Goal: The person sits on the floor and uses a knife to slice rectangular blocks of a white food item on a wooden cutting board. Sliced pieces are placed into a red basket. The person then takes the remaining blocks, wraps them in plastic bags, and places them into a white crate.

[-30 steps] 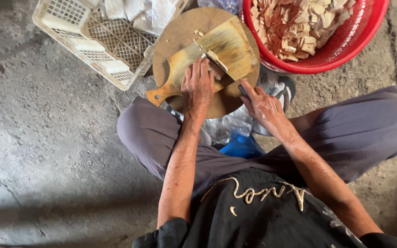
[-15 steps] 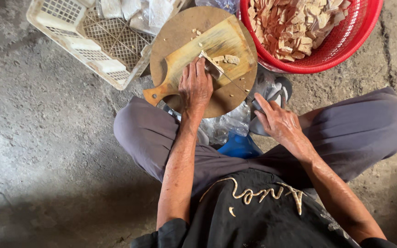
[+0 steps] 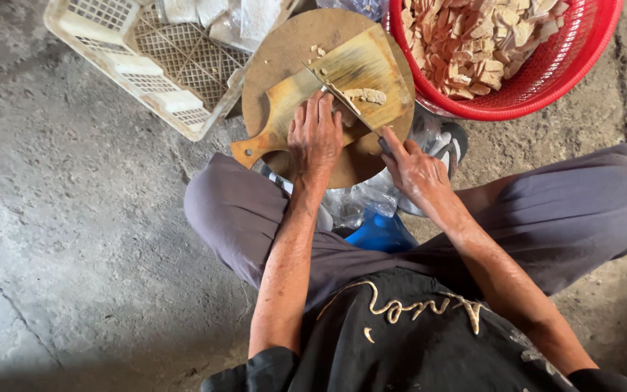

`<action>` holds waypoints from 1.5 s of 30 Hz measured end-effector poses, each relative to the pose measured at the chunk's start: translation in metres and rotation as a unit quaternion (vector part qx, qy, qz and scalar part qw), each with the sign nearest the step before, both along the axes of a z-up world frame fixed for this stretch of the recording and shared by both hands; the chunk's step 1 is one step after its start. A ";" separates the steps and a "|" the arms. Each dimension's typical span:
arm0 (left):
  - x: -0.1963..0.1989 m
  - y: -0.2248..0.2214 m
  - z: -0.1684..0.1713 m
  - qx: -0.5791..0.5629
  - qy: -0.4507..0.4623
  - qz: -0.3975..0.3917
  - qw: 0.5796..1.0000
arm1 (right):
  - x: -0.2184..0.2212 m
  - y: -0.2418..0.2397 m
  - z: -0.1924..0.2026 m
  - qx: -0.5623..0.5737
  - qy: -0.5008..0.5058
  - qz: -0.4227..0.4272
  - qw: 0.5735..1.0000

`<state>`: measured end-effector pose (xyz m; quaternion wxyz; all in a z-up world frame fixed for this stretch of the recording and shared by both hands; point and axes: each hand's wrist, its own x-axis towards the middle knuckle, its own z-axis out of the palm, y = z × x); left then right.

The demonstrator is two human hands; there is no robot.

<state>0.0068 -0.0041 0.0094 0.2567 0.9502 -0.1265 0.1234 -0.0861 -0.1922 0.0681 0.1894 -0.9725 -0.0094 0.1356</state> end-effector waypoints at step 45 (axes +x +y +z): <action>-0.007 -0.003 -0.010 -0.006 0.001 0.018 1.000 | -0.037 -0.021 0.007 -0.001 -0.007 0.021 1.000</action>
